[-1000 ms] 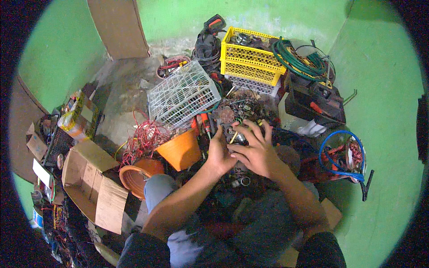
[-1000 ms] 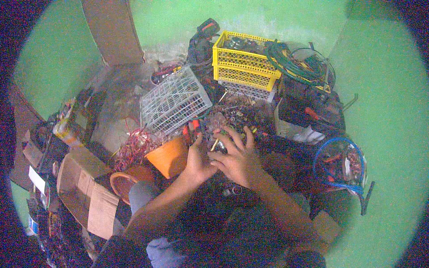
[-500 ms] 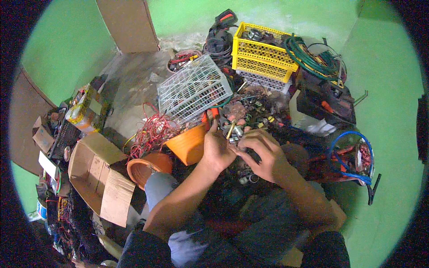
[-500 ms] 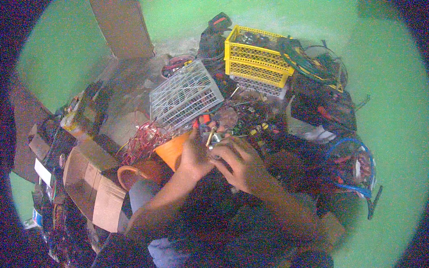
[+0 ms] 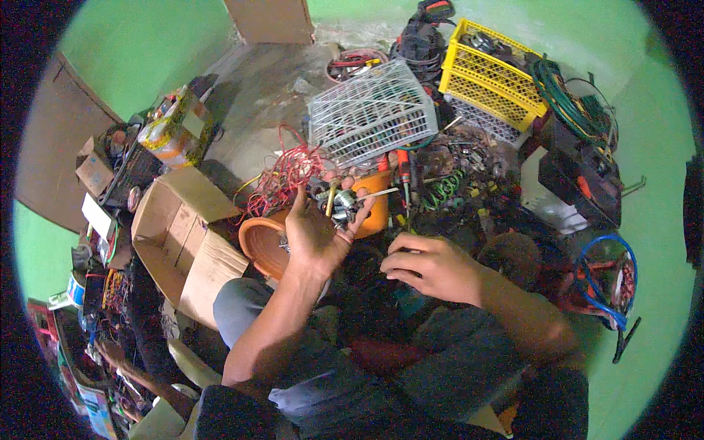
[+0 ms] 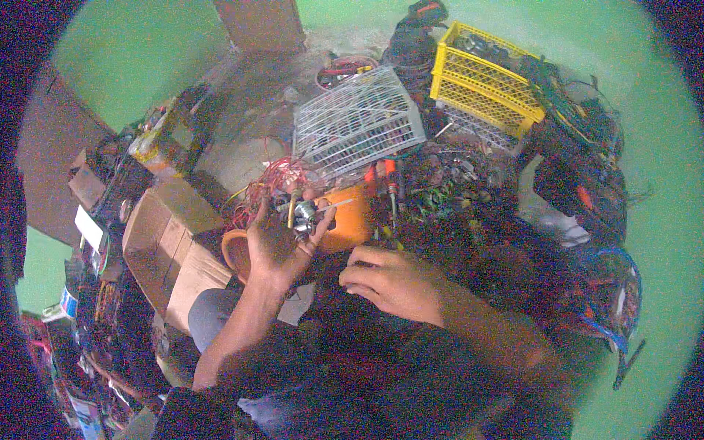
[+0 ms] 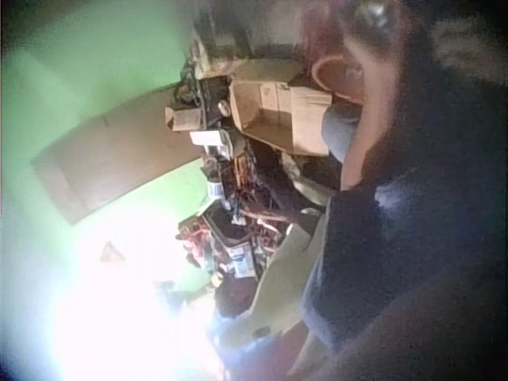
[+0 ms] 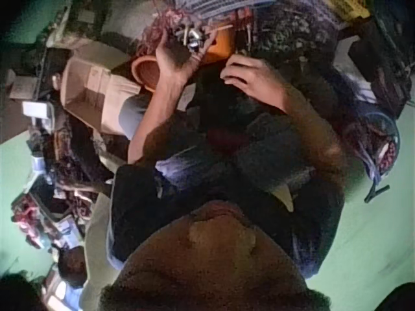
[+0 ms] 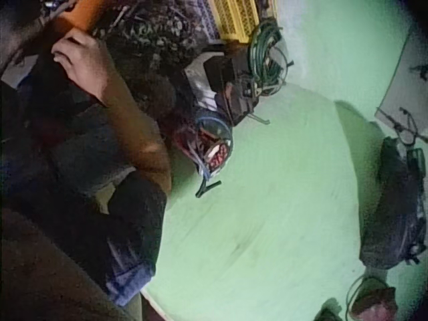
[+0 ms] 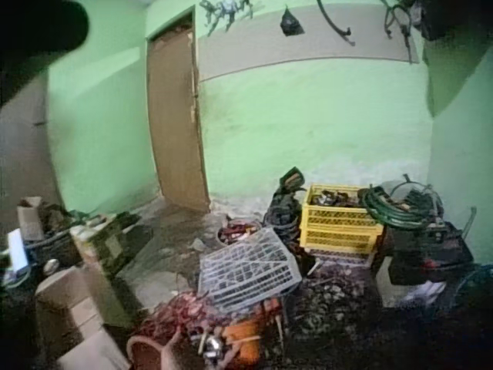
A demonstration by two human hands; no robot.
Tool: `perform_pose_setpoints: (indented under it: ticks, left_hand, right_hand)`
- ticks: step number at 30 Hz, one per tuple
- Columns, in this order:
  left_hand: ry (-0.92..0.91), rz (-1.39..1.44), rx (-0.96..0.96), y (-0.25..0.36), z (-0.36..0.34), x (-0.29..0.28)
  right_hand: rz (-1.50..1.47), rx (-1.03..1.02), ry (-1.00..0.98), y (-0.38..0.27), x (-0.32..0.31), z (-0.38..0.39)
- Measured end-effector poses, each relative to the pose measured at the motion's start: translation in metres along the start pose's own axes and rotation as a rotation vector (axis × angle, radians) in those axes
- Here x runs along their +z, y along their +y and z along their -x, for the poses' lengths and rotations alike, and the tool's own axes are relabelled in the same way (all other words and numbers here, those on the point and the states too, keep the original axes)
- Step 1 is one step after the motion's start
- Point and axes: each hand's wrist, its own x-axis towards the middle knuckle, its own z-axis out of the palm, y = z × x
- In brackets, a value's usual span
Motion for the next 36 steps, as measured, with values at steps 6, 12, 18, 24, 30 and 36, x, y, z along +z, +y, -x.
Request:
perform_pose_setpoints:
  ticks: [6, 12, 18, 24, 30, 36]
  left_hand:
    - [0.062, 0.02, 0.067, 0.026, 0.017, -0.018]
    - [0.07, 0.021, 0.081, 0.042, 0.026, -0.03]
    - [0.054, 0.023, 0.089, 0.053, 0.033, -0.036]
    - [0.062, 0.052, 0.1, 0.054, 0.03, -0.033]
    - [-0.003, 0.048, 0.105, 0.05, 0.025, -0.03]
    - [-0.087, 0.009, 0.108, 0.038, 0.012, -0.038]
  right_hand:
    - [0.115, 0.07, -0.241, 0.037, 0.051, -0.022]
    - [0.181, 0.137, -0.334, 0.065, 0.071, -0.034]
    - [0.272, 0.128, -0.405, 0.068, 0.076, -0.048]
    - [0.22, -0.037, -0.262, 0.041, 0.073, -0.074]
    - [0.206, -0.252, 0.187, 0.01, 0.054, -0.087]
    - [0.306, -0.283, 0.368, 0.002, 0.063, -0.097]
